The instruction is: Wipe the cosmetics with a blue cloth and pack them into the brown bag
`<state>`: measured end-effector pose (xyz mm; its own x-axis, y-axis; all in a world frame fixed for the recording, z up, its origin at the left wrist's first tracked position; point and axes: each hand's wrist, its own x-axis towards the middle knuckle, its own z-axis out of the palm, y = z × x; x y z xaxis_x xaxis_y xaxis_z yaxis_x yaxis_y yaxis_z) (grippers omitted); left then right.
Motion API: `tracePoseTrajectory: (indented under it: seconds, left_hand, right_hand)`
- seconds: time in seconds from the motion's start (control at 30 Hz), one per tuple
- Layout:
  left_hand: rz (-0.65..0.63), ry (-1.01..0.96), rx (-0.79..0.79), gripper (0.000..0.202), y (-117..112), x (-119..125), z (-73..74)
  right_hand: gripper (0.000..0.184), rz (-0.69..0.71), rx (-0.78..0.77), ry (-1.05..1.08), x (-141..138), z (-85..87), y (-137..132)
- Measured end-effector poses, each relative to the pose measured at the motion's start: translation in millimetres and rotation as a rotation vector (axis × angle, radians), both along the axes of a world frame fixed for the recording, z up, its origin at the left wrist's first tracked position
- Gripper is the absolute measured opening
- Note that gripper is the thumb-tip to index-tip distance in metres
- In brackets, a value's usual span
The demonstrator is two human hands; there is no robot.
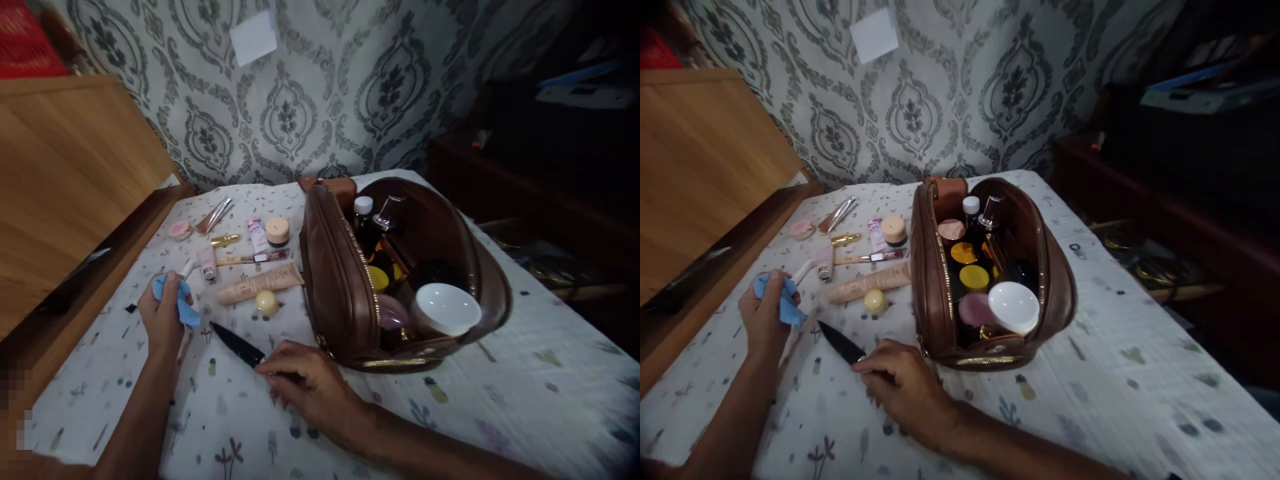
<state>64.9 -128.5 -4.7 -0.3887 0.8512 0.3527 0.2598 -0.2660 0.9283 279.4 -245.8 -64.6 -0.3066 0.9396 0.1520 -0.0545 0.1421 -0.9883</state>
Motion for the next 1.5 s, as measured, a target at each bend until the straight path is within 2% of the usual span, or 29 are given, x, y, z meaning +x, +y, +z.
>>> tracePoseTrajectory:
  seconds: [0.1, 0.17, 0.27, 0.37, 0.47, 0.57, 0.67, 0.8, 0.87, 0.97, 1.1, 1.27, 1.37, 1.5]
  left_hand:
    - [0.033, -0.086, 0.053, 0.033, 6.1, -10.4, 2.8]
    - [0.081, -0.141, 0.077, 0.033, 9.5, -15.9, 5.3]
    - [0.129, -0.208, 0.086, 0.035, 13.1, -22.3, 7.6]
    - [0.115, -0.192, 0.041, 0.036, 15.1, -27.1, 4.0]
    - [0.072, -0.048, -0.005, 0.035, 15.2, -29.2, -4.9]
    - [0.049, 0.164, 0.018, 0.033, 16.1, -25.9, -12.1]
    - [-0.087, 0.415, 0.006, 0.027, 23.8, -16.3, -10.7]
    - [-0.274, 0.856, 0.037, 0.016, 52.9, 7.7, 3.6]
    - [-0.280, 0.993, 0.015, 0.016, 74.3, 25.6, 9.9]
    - [-0.243, 1.141, -0.109, 0.022, 106.9, 56.3, 12.2]
    - [-0.176, 1.235, -0.266, 0.037, 136.8, 87.2, 2.7]
    - [-0.189, 1.228, -0.352, 0.047, 150.8, 90.6, -15.3]
    - [-0.174, 1.203, -0.336, 0.046, 152.2, 82.8, -18.0]
    - [-0.254, 1.117, -0.178, 0.034, 137.5, 75.5, -7.9]
  right_hand:
    - [0.020, -0.013, -0.096, 0.078, -5.6, 2.2, -0.9]
    - [0.021, -0.031, -0.097, 0.121, -9.5, 3.9, 0.3]
    - [0.020, -0.066, -0.033, 0.107, -13.2, 5.8, 3.6]
    - [0.020, -0.096, 0.059, -0.020, -13.0, 6.9, 5.8]
    - [0.029, -0.095, 0.084, -0.124, -11.1, 7.9, 5.8]
    - [0.027, -0.107, 0.088, -0.154, -9.7, 8.9, 5.2]
    - [0.024, -0.134, 0.116, -0.170, -9.2, 9.1, 5.0]
    - [0.033, -0.191, 0.158, -0.213, -9.5, 7.4, 3.2]
    - [0.036, -0.206, 0.183, -0.247, -9.6, 5.9, 1.6]
    - [0.035, -0.192, 0.232, -0.297, -9.0, 3.9, -1.0]
    - [0.027, -0.174, 0.255, -0.382, -6.5, 3.8, -4.2]
    - [0.024, -0.157, 0.279, -0.425, -4.4, 5.0, -4.7]
    - [0.022, -0.160, 0.293, -0.419, -4.3, 4.9, -4.5]
    - [0.023, -0.169, 0.278, -0.410, -4.9, 4.0, -6.0]
